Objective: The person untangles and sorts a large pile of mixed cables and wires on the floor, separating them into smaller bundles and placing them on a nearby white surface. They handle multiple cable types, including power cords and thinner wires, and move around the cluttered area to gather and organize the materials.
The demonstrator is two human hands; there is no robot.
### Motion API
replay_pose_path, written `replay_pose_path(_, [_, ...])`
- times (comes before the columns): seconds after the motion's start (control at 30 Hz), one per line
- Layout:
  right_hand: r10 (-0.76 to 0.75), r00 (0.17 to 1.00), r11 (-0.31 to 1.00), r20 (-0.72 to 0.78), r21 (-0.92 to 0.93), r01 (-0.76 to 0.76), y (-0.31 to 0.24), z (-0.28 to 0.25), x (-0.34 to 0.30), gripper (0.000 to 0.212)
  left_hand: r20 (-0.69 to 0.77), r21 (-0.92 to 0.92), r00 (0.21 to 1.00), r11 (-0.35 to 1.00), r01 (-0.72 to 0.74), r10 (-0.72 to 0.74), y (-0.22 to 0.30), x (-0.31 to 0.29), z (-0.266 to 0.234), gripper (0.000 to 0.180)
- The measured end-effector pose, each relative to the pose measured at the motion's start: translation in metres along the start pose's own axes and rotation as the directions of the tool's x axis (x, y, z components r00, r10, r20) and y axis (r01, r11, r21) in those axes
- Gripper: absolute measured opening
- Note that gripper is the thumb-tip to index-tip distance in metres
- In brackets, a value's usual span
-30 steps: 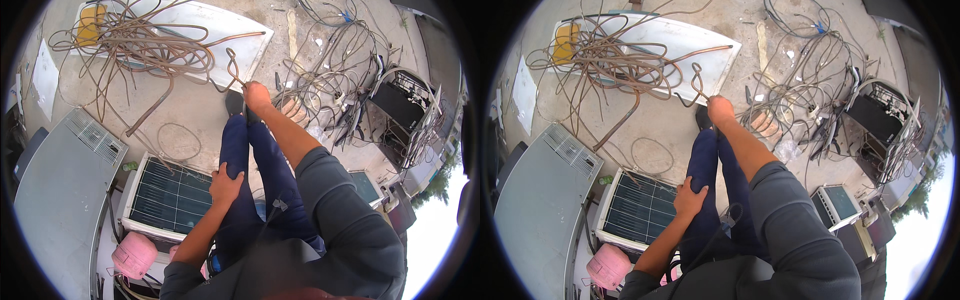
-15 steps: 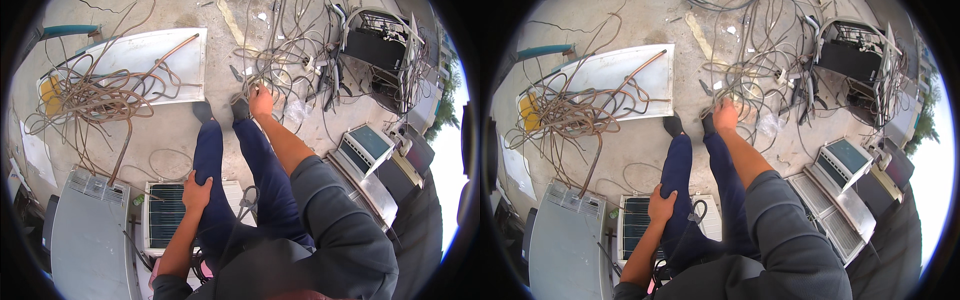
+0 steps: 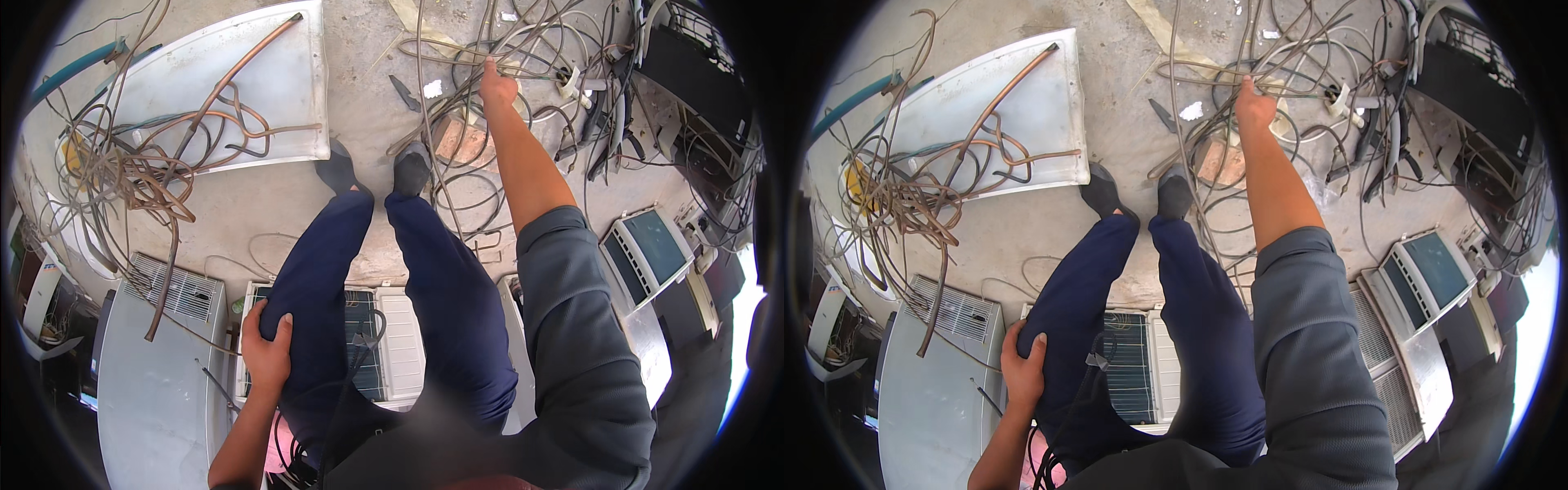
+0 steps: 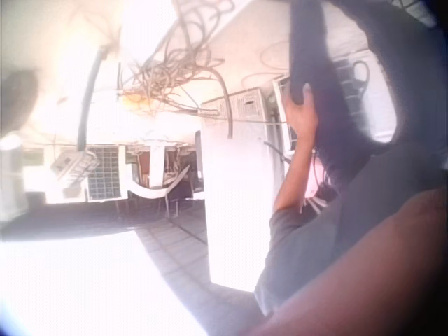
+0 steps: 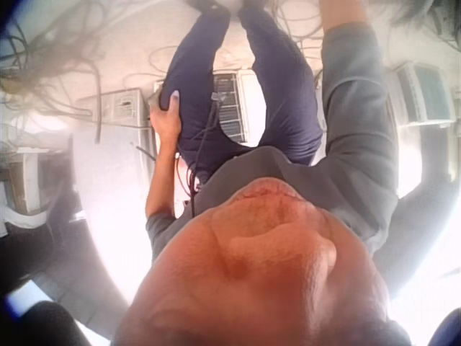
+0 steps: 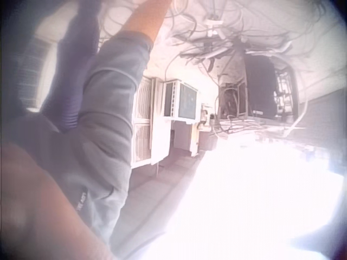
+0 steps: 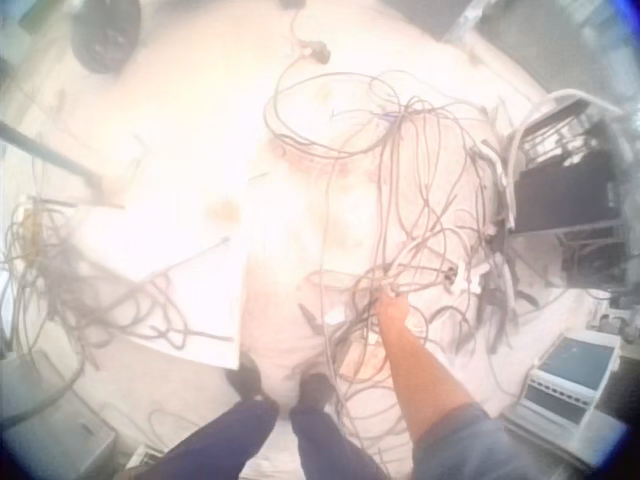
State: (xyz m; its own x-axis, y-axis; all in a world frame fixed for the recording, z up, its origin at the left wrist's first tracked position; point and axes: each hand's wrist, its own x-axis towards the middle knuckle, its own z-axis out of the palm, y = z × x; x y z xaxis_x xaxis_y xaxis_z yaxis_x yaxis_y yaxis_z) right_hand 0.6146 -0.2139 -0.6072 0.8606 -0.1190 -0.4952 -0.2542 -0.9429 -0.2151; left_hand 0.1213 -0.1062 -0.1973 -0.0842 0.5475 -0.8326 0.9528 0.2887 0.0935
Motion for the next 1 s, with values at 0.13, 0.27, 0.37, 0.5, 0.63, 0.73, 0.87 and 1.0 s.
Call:
replay_pose_path(0.13, [0.253,0.95,0.829,0.183,0.465,-0.311,-0.018,0.022,0.048,0.065,-0.025,-0.025,1.0,1.0,-0.009,0.009,0.01,0.011,-0.005,0.049])
replay_pose_path(0.27, [0.256,0.967,0.861,0.01,0.453,-0.232,-0.021,-0.003,0.071,0.054,-0.034,0.023,0.999,0.999,-0.04,0.041,0.022,0.008,-0.005,0.05])
replay_pose_path(0.37, [0.165,0.977,0.927,-0.132,0.359,-0.108,-0.004,-0.061,0.072,0.051,-0.016,0.066,0.999,0.997,-0.048,0.049,0.029,-0.004,0.002,0.05])
replay_pose_path(0.5, [0.033,0.979,0.958,-0.203,0.285,0.027,-0.004,-0.156,0.056,0.048,-0.02,0.172,0.995,0.981,-0.092,0.097,0.034,-0.028,0.015,0.051])
replay_pose_path(0.63, [-0.061,0.984,0.971,-0.166,0.218,0.097,0.003,-0.267,0.026,0.045,-0.002,0.262,0.998,0.963,-0.066,0.069,0.031,-0.046,0.028,0.056])
replay_pose_path(0.73, [-0.288,0.915,0.931,-0.281,0.143,0.337,0.03,-0.349,0.004,0.039,0.005,0.266,0.988,0.953,-0.148,0.152,0.023,-0.056,0.035,0.06])
replay_pose_path(0.87, [-0.106,0.992,0.941,-0.064,0.316,0.121,0.079,-0.435,-0.027,0.036,0.067,0.306,0.982,0.933,-0.189,0.177,0.019,-0.062,0.04,0.062])
replay_pose_path(1.0, [-0.09,0.991,0.964,-0.098,0.243,0.111,0.092,-0.485,-0.055,0.033,0.092,0.351,0.939,0.872,-0.341,0.33,0.037,-0.067,0.036,0.06])
